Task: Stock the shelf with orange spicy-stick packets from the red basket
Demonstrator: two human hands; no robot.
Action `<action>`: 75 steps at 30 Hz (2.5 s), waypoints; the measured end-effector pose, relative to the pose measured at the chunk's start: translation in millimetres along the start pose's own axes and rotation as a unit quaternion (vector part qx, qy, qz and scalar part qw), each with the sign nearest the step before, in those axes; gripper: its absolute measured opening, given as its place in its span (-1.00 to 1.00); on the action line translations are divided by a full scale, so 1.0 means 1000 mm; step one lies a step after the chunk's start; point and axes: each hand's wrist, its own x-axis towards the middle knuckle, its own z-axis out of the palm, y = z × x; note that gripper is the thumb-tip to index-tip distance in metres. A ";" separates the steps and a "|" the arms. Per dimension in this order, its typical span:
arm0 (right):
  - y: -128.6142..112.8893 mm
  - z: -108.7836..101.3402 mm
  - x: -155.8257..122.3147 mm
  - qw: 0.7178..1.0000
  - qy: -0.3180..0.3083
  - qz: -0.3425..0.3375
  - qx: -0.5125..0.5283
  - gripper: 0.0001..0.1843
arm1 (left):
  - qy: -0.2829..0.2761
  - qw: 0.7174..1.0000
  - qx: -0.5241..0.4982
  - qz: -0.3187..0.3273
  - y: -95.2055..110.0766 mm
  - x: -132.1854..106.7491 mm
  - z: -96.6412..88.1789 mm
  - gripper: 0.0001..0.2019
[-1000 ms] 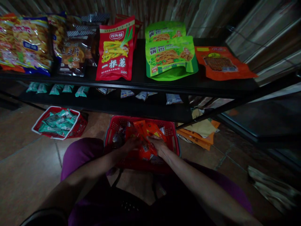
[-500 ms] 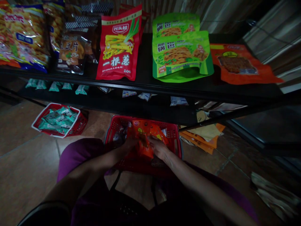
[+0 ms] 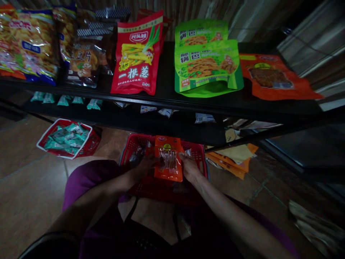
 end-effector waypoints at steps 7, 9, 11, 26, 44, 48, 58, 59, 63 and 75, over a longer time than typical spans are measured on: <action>-0.024 0.004 -0.014 0.997 -0.068 -0.043 0.014 -0.72 | -0.050 0.996 -0.069 0.035 0.023 -0.012 0.014 -0.75; -0.029 0.005 -0.015 0.995 -0.086 -0.043 0.023 -0.70 | -0.036 0.997 -0.060 0.034 0.030 -0.014 0.016 -0.76; -0.035 0.005 -0.016 0.993 -0.109 -0.044 0.031 -0.67 | -0.010 0.998 -0.041 0.046 0.038 -0.018 0.019 -0.75; -0.070 0.001 -0.028 0.977 -0.157 -0.139 0.022 -0.67 | -0.016 0.990 0.040 0.135 0.086 -0.015 0.035 -0.67; -0.069 0.005 -0.014 0.977 -0.154 -0.143 0.016 -0.66 | 0.030 0.988 0.107 0.103 0.099 -0.020 0.033 -0.68; -0.067 0.005 -0.012 0.976 -0.156 -0.153 0.004 -0.64 | 0.016 0.989 0.097 0.108 0.095 -0.018 0.030 -0.68; -0.074 0.007 -0.016 0.981 -0.113 -0.160 -0.001 -0.65 | -0.001 0.992 0.050 0.118 0.094 -0.020 0.034 -0.72; -0.075 0.007 -0.016 0.981 -0.106 -0.160 0.007 -0.66 | -0.009 0.992 0.042 0.115 0.094 -0.020 0.034 -0.73; -0.076 0.007 -0.017 0.984 -0.095 -0.146 0.031 -0.68 | -0.016 0.993 0.037 0.107 0.094 -0.022 0.036 -0.76; -0.075 0.008 -0.021 0.982 -0.155 -0.106 0.003 -0.64 | 0.020 0.992 0.055 0.112 0.092 -0.019 0.030 -0.84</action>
